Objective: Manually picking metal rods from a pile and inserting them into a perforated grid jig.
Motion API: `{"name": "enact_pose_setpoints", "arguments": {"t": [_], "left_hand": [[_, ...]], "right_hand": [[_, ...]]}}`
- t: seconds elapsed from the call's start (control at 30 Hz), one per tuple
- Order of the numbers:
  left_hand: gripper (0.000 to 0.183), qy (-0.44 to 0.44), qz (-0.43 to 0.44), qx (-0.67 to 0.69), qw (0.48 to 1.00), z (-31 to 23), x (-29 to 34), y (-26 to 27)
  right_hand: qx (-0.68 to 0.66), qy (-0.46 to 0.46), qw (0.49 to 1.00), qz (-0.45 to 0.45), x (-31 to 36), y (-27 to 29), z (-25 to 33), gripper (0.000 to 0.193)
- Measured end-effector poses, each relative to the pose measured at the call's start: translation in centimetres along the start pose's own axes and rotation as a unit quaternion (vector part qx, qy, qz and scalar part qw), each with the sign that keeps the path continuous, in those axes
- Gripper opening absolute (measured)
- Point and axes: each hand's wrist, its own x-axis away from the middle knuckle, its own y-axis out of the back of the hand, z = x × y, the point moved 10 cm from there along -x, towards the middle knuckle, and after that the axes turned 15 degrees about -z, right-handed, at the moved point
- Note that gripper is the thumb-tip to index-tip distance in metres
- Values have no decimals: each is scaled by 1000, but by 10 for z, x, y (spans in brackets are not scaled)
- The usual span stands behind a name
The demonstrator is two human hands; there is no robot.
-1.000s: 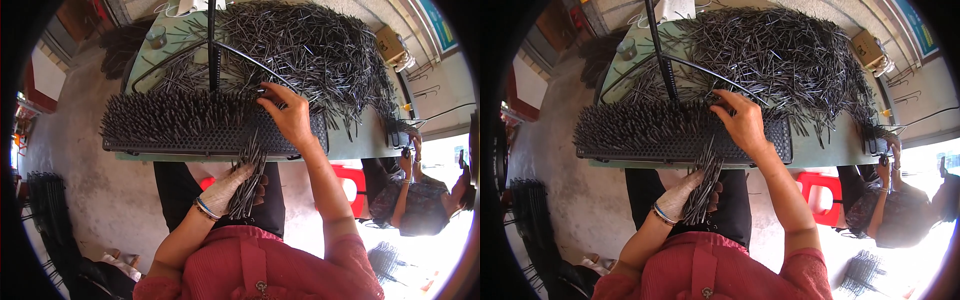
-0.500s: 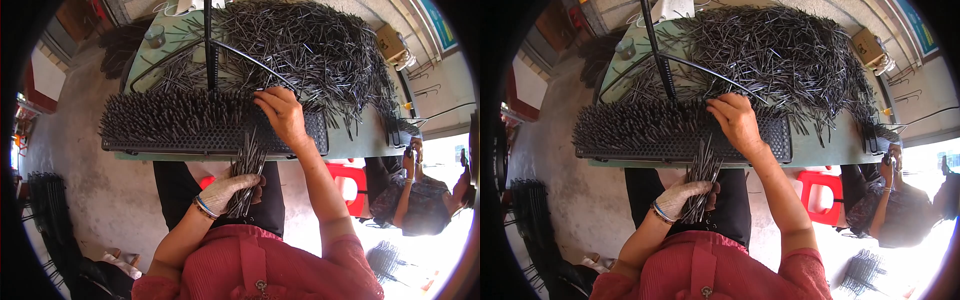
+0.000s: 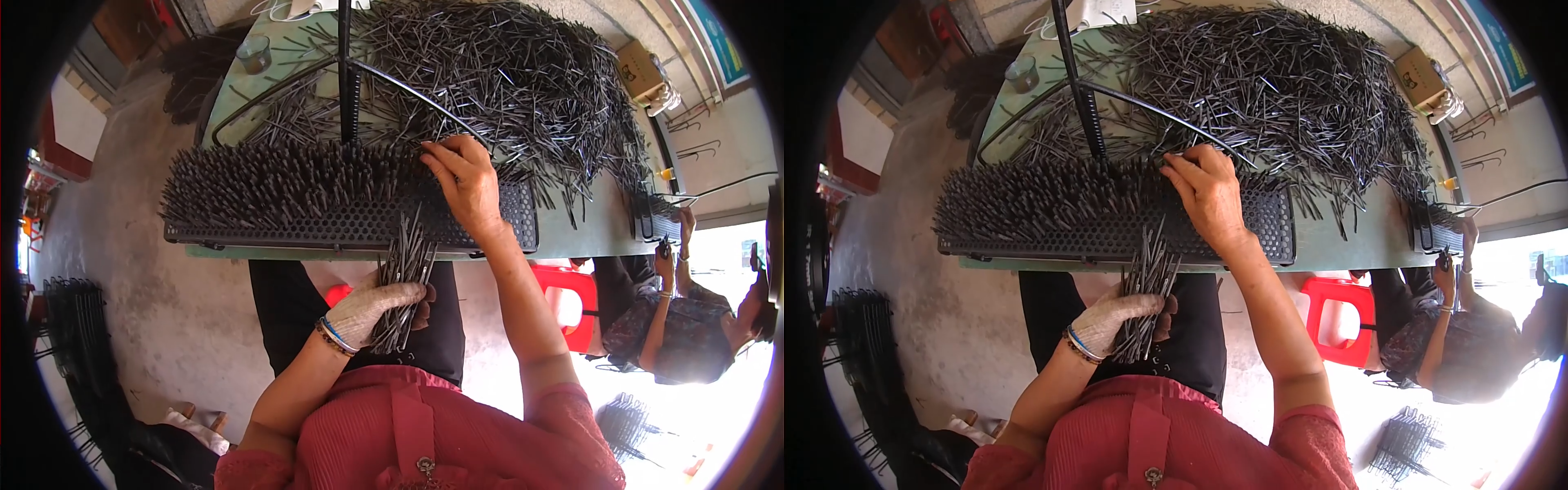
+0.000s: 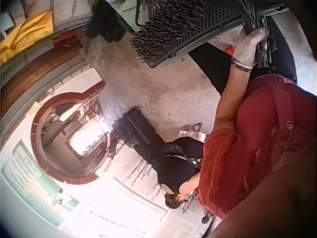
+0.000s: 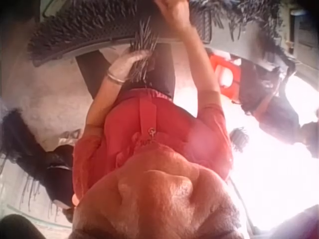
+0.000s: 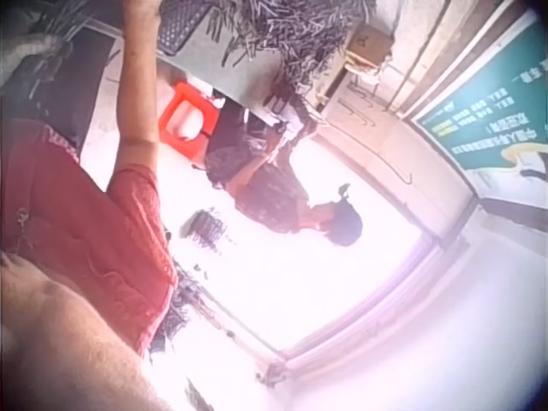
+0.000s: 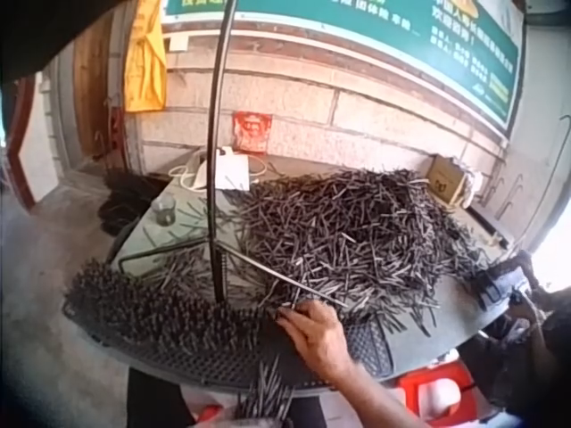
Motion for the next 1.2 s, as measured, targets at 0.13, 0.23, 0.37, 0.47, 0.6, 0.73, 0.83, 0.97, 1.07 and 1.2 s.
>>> {"name": "enact_pose_setpoints", "arguments": {"t": [0.13, 0.23, 0.37, 0.47, 0.6, 0.73, 0.83, 0.97, 1.07, 1.2], "left_hand": [[22, -22, 13, -18, 1000, 0, -4, 3], [23, -25, 11, -33, 999, 1, -5, 7], [25, -28, 22, -49, 998, 0, -6, 8], [27, -67, 14, -45, 997, -6, -4, 8], [29, -81, 29, -65, 994, -11, -2, 4], [32, -70, 38, -54, 995, -6, -3, 6], [33, -52, 37, -8, 998, -3, -1, 3], [32, -28, 30, 13, 999, -3, -3, -8], [30, -25, 22, 21, 999, -3, -6, -9], [27, -5, 10, 29, 1000, 1, -3, -5]], "right_hand": [[8, 56, 998, 4, -2, 4, 18, 21], [-48, -33, 998, -26, -2, 17, 12, 14], [-57, -75, 991, 91, 15, 5, 27, 26], [-32, -51, 991, 116, 26, -1, 51, 32], [-75, -119, 977, 159, 37, -9, 41, 26], [-253, -367, 875, 188, 52, -16, 7, 21], [-261, -430, 863, 51, 32, 17, -20, 20], [-170, -311, 931, -85, 6, 45, -41, 17], [-133, -258, 952, -97, 6, 36, -48, 16], [-85, -215, 970, -74, 4, 31, -38, 15]]}}
